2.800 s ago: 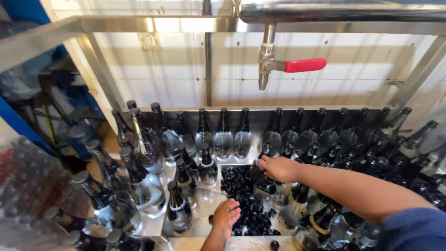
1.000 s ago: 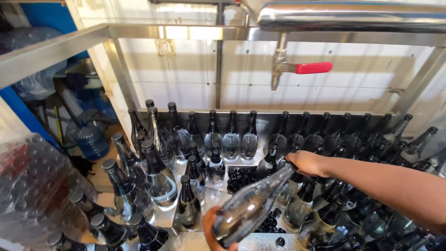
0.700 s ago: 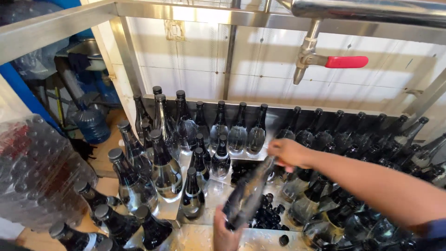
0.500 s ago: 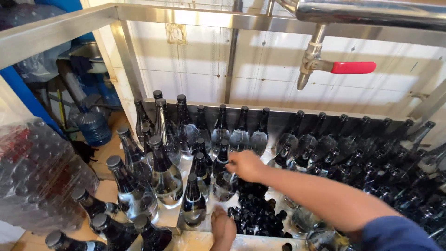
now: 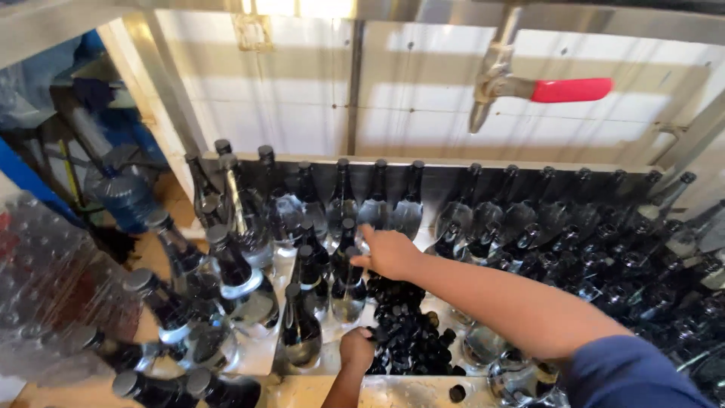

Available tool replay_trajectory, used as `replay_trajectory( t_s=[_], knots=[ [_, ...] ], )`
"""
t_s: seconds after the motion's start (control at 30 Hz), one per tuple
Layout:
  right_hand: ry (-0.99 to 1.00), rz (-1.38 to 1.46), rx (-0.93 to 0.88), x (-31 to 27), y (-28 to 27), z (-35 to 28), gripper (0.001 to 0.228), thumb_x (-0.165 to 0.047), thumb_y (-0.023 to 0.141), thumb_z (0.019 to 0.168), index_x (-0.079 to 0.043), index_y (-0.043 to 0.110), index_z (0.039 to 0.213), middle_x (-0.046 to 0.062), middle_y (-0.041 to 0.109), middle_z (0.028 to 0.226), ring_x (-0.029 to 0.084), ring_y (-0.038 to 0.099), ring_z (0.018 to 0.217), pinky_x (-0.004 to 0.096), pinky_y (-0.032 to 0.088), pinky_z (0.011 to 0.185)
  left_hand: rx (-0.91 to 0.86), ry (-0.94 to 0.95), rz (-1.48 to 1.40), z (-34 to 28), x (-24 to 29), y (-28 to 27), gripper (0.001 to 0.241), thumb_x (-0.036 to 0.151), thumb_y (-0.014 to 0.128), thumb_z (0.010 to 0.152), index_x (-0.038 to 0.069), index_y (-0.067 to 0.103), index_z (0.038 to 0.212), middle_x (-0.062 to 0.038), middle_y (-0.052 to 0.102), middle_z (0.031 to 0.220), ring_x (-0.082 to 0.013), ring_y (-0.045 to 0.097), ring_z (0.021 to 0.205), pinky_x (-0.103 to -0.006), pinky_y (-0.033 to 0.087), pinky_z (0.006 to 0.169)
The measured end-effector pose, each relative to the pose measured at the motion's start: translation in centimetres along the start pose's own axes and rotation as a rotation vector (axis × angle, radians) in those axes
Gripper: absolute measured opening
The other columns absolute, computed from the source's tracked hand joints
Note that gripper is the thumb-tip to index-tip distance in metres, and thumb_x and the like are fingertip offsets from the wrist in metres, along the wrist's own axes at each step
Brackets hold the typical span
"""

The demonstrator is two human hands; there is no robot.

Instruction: Manually capping glass bottles and organizing them on a production line tray

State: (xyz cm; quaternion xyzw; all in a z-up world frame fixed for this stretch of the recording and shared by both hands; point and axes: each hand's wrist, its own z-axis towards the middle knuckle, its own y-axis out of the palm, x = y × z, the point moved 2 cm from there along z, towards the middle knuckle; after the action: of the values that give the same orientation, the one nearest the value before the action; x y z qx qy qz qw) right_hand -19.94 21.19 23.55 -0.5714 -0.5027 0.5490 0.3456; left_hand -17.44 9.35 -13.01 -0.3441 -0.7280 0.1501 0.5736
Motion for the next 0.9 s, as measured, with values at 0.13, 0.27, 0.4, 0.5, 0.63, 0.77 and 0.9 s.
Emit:
replay_trajectory(
  t_s=[0.13, 0.27, 0.4, 0.5, 0.63, 0.77, 0.9],
  knots=[
    [-0.008, -0.36, -0.066, 4.0, 0.7, -2.9, 0.057, -0.051, 0.072, 0.104, -0.006, 0.062, 0.139, 0.021, 0.074, 0.126, 0.05, 0.073, 0.109, 0.062, 0.06, 0.081, -0.297, -0.199, -0.622, -2.5, 8.3, -0.1, 0.035, 0.008, 0.088, 0.089, 0.004, 0.086, 0.124, -0.011, 0.085, 0.116, -0.0241, 0.081, 0.091, -0.0343, 0.069, 0.076],
    [-0.035, -0.333, -0.377, 7.3, 0.5, -6.6, 0.038, -0.036, 0.07, 0.105, -0.014, 0.062, 0.136, 0.014, 0.069, 0.127, 0.038, 0.072, 0.102, 0.051, 0.056, 0.079, -0.529, 0.039, -0.976, -5.5, 16.1, -3.0, 0.036, 0.011, 0.079, 0.096, 0.002, 0.076, 0.131, -0.014, 0.073, 0.118, -0.0248, 0.073, 0.107, -0.0382, 0.063, 0.098],
    [-0.249, 0.063, -0.245, 10.1, -0.4, -8.2, 0.021, -0.02, 0.084, 0.099, -0.017, 0.076, 0.118, 0.006, 0.073, 0.116, 0.026, 0.069, 0.102, 0.043, 0.054, 0.089, -0.586, 0.018, -1.513, -5.2, 17.9, -3.4, 0.042, 0.006, 0.076, 0.097, -0.01, 0.068, 0.135, -0.024, 0.071, 0.111, -0.0354, 0.07, 0.107, -0.046, 0.055, 0.102],
    [-0.053, 0.237, -0.098, 11.1, -2.6, -8.4, 0.012, -0.012, 0.076, 0.105, -0.02, 0.081, 0.098, 0.0, 0.084, 0.109, 0.015, 0.081, 0.105, 0.035, 0.065, 0.106, -0.542, 0.037, -1.445, -10.0, 21.2, -7.4, 0.065, 0.005, 0.067, 0.1, -0.001, 0.055, 0.163, -0.033, 0.073, 0.136, -0.0355, 0.068, 0.118, -0.0386, 0.053, 0.097],
    [0.194, 0.029, 0.083, 15.6, -5.9, -6.3, 0.031, -0.039, 0.051, 0.119, -0.014, 0.068, 0.108, 0.008, 0.075, 0.104, 0.026, 0.076, 0.099, 0.043, 0.066, 0.092, -0.421, -0.016, -1.027, -10.2, 18.6, -5.2, 0.062, 0.013, 0.077, 0.096, 0.015, 0.068, 0.158, -0.023, 0.069, 0.143, -0.0406, 0.074, 0.128, -0.0497, 0.062, 0.117],
    [0.214, -0.15, 0.043, 21.0, -5.9, -3.4, 0.055, -0.043, 0.085, 0.099, -0.01, 0.045, 0.119, 0.012, 0.06, 0.079, 0.031, 0.056, 0.067, 0.048, 0.038, 0.058, -0.354, 0.111, -0.099, -6.6, 11.3, 2.5, 0.045, 0.028, 0.081, 0.098, 0.023, 0.073, 0.142, 0.005, 0.081, 0.129, -0.0085, 0.077, 0.113, -0.0233, 0.059, 0.101],
    [0.221, -0.143, -0.112, 22.0, -4.0, -1.7, 0.052, -0.032, 0.068, 0.113, -0.005, 0.038, 0.147, 0.033, 0.052, 0.143, 0.052, 0.066, 0.117, 0.061, 0.054, 0.094, -0.325, -0.099, -0.213, -6.4, 9.1, 3.1, 0.046, 0.031, 0.088, 0.097, 0.021, 0.078, 0.14, 0.005, 0.083, 0.137, -0.009, 0.08, 0.118, -0.0237, 0.06, 0.113]
  ],
)
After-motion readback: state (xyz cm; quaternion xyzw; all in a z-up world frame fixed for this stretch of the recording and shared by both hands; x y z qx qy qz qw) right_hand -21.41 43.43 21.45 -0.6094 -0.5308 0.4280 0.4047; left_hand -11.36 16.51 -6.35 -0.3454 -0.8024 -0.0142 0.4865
